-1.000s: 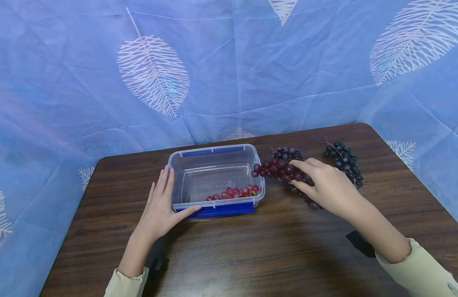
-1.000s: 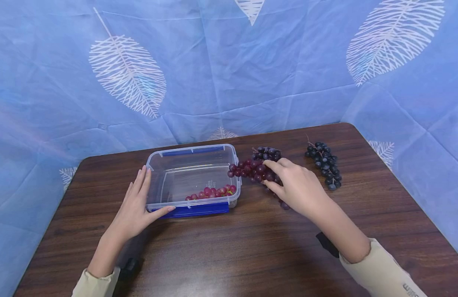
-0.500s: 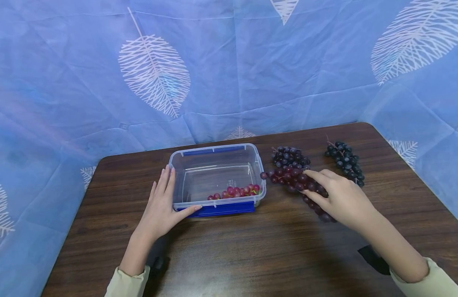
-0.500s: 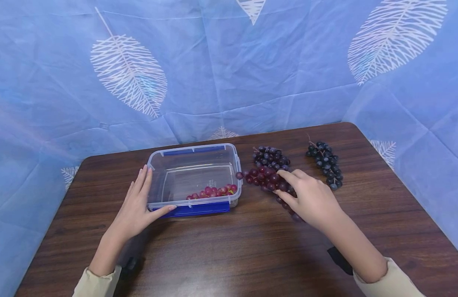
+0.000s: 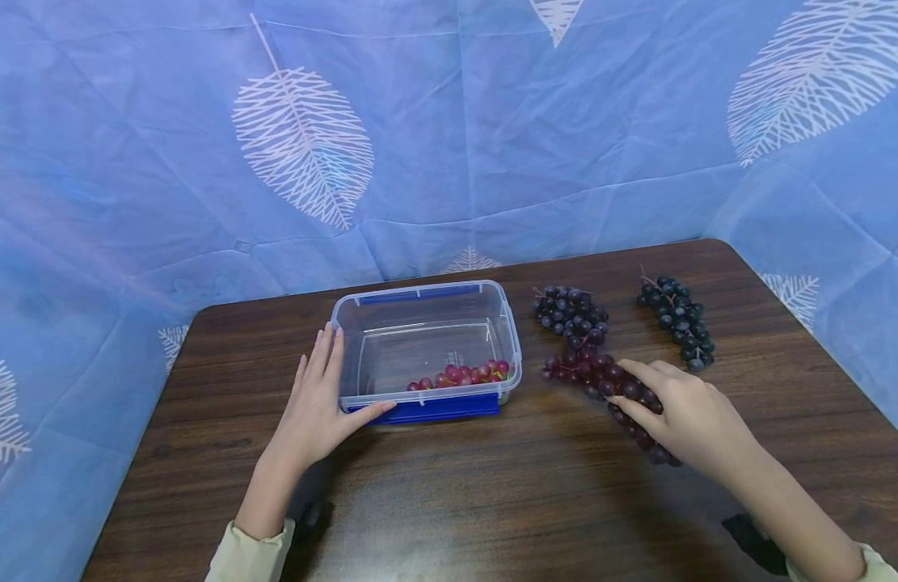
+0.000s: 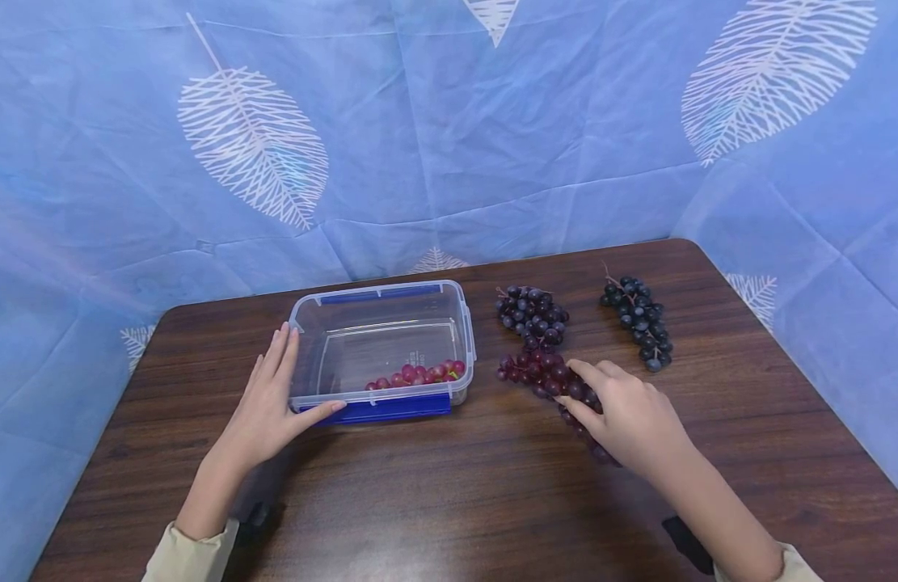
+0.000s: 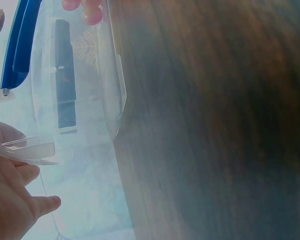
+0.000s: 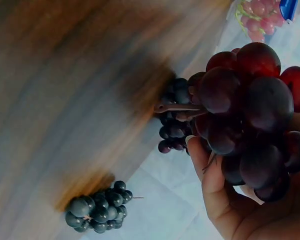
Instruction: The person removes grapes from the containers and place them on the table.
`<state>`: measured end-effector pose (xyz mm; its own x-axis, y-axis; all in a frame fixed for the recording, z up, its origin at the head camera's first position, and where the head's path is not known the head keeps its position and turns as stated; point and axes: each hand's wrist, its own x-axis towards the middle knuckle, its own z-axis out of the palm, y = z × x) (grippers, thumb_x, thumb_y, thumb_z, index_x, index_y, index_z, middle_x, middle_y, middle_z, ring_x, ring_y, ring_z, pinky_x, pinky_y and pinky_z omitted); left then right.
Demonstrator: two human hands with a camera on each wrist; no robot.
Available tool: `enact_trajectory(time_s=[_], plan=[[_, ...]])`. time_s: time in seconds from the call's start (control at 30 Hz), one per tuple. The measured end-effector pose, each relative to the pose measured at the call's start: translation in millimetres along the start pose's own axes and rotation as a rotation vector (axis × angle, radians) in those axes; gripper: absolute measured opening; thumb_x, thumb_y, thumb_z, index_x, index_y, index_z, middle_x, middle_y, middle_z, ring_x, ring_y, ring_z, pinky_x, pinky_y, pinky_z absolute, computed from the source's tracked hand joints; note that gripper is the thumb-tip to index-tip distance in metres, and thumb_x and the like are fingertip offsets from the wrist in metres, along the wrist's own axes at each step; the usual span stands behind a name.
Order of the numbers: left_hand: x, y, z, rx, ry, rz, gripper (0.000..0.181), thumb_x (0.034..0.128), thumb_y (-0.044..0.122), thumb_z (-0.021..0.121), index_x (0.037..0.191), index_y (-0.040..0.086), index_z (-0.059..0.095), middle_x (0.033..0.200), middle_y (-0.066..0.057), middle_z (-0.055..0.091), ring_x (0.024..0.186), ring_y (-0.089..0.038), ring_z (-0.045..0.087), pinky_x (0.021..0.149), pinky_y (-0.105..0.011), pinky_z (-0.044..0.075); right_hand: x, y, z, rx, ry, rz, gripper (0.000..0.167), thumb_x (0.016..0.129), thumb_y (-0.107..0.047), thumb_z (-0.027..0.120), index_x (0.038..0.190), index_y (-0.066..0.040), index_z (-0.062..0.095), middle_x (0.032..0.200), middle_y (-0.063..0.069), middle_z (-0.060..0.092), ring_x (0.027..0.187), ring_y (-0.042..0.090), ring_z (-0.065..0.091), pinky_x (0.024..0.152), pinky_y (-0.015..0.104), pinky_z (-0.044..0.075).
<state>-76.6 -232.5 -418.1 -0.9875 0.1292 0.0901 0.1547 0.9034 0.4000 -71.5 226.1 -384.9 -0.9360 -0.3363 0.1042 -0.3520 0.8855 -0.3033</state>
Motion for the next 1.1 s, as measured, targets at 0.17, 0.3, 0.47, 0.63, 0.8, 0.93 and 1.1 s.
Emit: enact_trajectory(time_s=[0.17,0.3,0.47,0.63,0.8,0.93,1.1], plan=[[0.7,0.3,0.2,0.000,-0.008,-0.010,0.125,0.0863,0.069,0.074,0.170,0.005,0.007,0.178,-0.017,0.001,0.164,-0.040,0.007,0.127,-0.068,0.011,-6.3,2.8,7.1,-0.013,0.001,0.005,0.054,0.098,-0.029,0.077,0.139,0.004,0.065,0.123,0.032,0.069,0.054,0.007,0.052,0.049,0.027,0.039],[0.9,0.7,0.1,0.004,-0.008,-0.013,0.125,0.0860,0.069,0.074,0.170,0.005,0.008,0.178,-0.018,0.002,0.163,-0.041,0.007,0.128,-0.068,0.011,-11.3,3.5,12.1,-0.014,0.005,0.005,0.053,0.096,-0.028,0.079,0.136,0.005,0.067,0.124,0.034,0.069,0.061,0.018,0.066,0.052,0.032,0.047],[0.9,0.9,-0.3,0.003,-0.009,-0.015,0.125,0.0860,0.070,0.074,0.170,0.005,0.008,0.178,-0.017,0.001,0.163,-0.041,0.007,0.128,-0.067,0.011,-16.8,3.9,19.9,-0.019,0.026,-0.004,0.053,0.093,-0.026,0.082,0.132,0.007,0.069,0.115,0.033,0.073,0.069,0.027,0.071,0.055,0.039,0.055],[0.8,1.2,-0.3,0.002,-0.007,-0.013,0.125,0.0860,0.070,0.074,0.170,0.005,0.007,0.178,-0.017,0.001,0.164,-0.039,0.006,0.128,-0.068,0.011,-20.1,2.4,26.4,-0.013,0.023,0.008,0.054,0.092,-0.026,0.083,0.132,0.008,0.069,0.109,0.030,0.074,0.059,0.018,0.063,0.050,0.034,0.052],[0.8,1.9,-0.6,0.007,-0.007,-0.009,0.126,0.0862,0.070,0.074,0.170,0.005,0.007,0.178,-0.017,0.001,0.164,-0.040,0.007,0.127,-0.068,0.012,-23.1,-0.2,30.0,0.003,0.039,0.017,0.054,0.091,-0.026,0.084,0.130,0.009,0.069,0.113,0.032,0.074,0.080,0.038,0.075,0.061,0.046,0.061],[0.6,2.1,-1.4,0.003,-0.008,-0.009,0.126,0.0864,0.069,0.074,0.170,0.005,0.006,0.178,-0.017,0.001,0.164,-0.040,0.006,0.127,-0.068,0.011,-24.2,-2.5,31.6,0.007,0.057,0.015,0.053,0.091,-0.027,0.084,0.128,0.008,0.070,0.112,0.032,0.074,0.077,0.038,0.076,0.063,0.049,0.063],[-0.2,1.2,-1.7,0.001,-0.002,-0.008,0.125,0.0863,0.069,0.075,0.170,0.005,0.007,0.178,-0.018,0.002,0.164,-0.040,0.007,0.127,-0.068,0.012,-21.9,-3.8,30.5,0.004,0.017,0.060,0.057,0.091,-0.032,0.084,0.129,0.009,0.069,0.112,0.033,0.074,0.065,0.030,0.072,0.053,0.042,0.058]])
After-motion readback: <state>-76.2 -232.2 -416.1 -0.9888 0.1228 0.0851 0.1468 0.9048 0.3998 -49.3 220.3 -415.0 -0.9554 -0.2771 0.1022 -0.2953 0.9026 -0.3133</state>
